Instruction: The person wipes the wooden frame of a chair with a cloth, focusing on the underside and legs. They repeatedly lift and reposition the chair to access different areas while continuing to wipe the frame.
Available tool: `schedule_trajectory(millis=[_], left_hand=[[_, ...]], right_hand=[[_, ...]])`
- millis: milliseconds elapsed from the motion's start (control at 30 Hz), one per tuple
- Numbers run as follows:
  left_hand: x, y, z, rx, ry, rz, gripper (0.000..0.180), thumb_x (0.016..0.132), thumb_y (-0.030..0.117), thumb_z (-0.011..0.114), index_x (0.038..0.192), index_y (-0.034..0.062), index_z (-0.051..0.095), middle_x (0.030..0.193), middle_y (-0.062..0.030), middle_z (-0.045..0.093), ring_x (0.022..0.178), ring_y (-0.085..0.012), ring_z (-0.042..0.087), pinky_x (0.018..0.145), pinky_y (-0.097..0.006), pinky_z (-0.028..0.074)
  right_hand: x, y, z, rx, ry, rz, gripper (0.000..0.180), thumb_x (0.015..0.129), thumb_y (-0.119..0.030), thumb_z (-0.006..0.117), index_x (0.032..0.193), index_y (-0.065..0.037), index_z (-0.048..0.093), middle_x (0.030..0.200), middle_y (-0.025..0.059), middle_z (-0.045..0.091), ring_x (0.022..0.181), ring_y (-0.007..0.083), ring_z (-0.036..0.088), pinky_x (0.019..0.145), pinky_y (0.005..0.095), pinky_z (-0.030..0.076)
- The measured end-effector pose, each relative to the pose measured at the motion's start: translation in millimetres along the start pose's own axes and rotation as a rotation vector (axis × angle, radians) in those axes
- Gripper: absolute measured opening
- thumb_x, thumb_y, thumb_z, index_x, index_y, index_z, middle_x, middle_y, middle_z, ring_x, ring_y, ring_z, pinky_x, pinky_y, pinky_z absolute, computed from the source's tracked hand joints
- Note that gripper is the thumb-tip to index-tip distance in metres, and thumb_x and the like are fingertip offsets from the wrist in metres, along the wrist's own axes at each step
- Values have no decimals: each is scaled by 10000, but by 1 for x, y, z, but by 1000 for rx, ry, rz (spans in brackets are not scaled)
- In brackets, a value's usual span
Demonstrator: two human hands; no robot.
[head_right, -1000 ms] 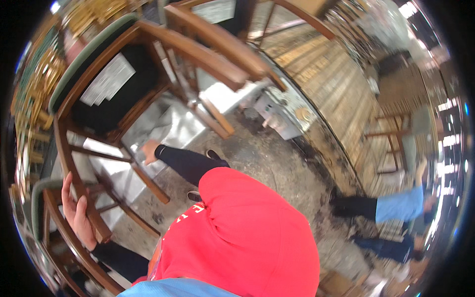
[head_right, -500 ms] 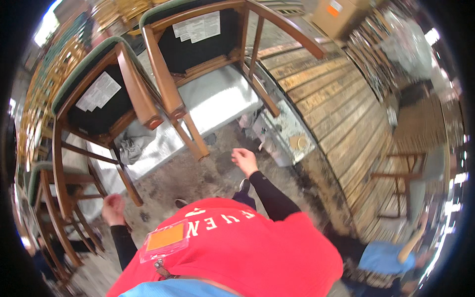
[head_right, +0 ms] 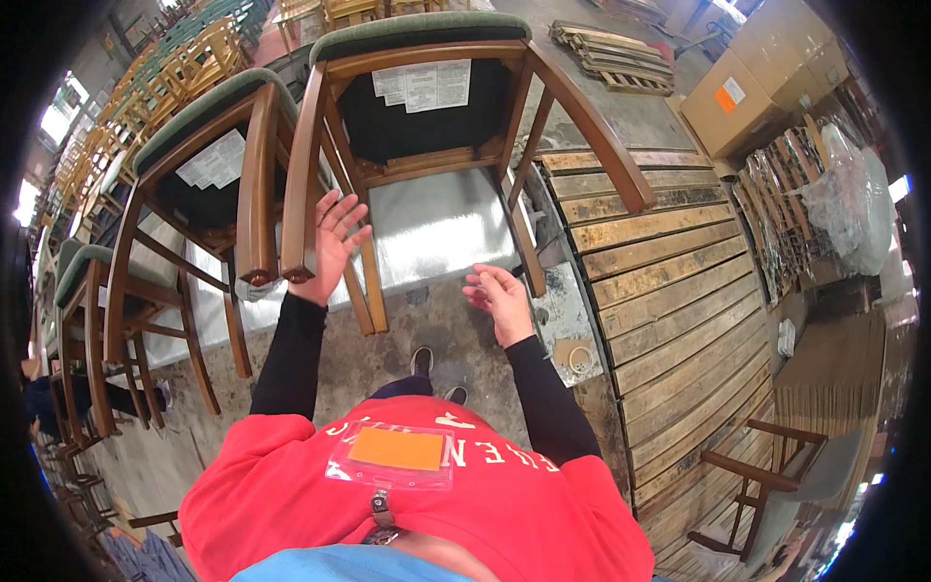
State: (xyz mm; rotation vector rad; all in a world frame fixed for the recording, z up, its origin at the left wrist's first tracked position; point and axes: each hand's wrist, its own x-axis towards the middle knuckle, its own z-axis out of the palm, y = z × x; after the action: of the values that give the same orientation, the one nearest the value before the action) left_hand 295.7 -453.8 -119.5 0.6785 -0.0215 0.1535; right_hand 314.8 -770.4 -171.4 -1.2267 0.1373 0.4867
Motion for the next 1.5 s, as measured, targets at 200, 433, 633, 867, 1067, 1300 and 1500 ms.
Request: schedule_trajectory(millis=[200, 433, 633, 867, 1067, 1300, 1500], left_hand=[[-9, 3, 53, -530, -506, -77, 776, 970, 578, 576, 1523, 69, 385, 1173, -70, 634, 1089, -254, 617, 972, -508, 473], [-11, 3, 78, -974, -406, -65, 492, 995, 282, 630, 1372, 58, 406, 867, 21, 601, 779, -132, 655, 872, -410, 489], [-16, -67, 132, -823, -277, -80, 353, 995, 248, 617, 1266, 95, 452, 829, 39, 544, 717, -107, 613, 839, -355, 491], [-10, -197, 218, -490, -281, -277, 261, 930, 146, 625, 1169, 164, 520, 951, -24, 590, 986, -229, 627, 1065, -563, 454], [-1, -253, 242, -370, -332, -461, 269, 932, 127, 667, 1161, 147, 528, 1167, -112, 648, 1225, -322, 592, 1083, -537, 436], [12, -277, 249, 150, -379, -671, 502, 928, 398, 739, 1281, 71, 597, 1250, -191, 653, 1181, -239, 613, 916, -415, 522], [84, -248, 135, 947, -1112, -913, 576, 990, 481, 622, 1227, -42, 664, 1102, -97, 705, 997, -179, 635, 890, -302, 515]], right_hand=[[8, -21, -24, -43, 11, 97, 278, 1032, -226, 585, 1230, -41, 649, 1091, 97, 707, 890, 188, 714, 753, 311, 572], [-2, -14, -85, 88, 125, 201, 330, 1012, -228, 601, 1278, -32, 615, 1111, 108, 684, 902, 214, 704, 774, 331, 576], [-8, -39, -146, 32, 124, 218, 325, 1008, -234, 608, 1268, -40, 622, 1107, 108, 695, 910, 213, 713, 771, 318, 583], [-1, -120, -216, -29, 149, 22, 269, 969, -216, 665, 1180, -51, 651, 1019, 87, 718, 838, 186, 705, 697, 308, 568], [56, -267, -180, -199, -131, -166, 394, 1032, -281, 579, 1329, -22, 573, 1150, 127, 679, 957, 220, 700, 832, 345, 584], [161, -288, -57, -235, -317, 84, 654, 1044, -431, 530, 1515, -26, 326, 1303, 236, 576, 1047, 323, 665, 890, 481, 570], [223, -241, 32, -138, -168, 4, 584, 1037, -493, 505, 1360, -8, 474, 1245, 224, 597, 963, 357, 704, 778, 513, 617]])
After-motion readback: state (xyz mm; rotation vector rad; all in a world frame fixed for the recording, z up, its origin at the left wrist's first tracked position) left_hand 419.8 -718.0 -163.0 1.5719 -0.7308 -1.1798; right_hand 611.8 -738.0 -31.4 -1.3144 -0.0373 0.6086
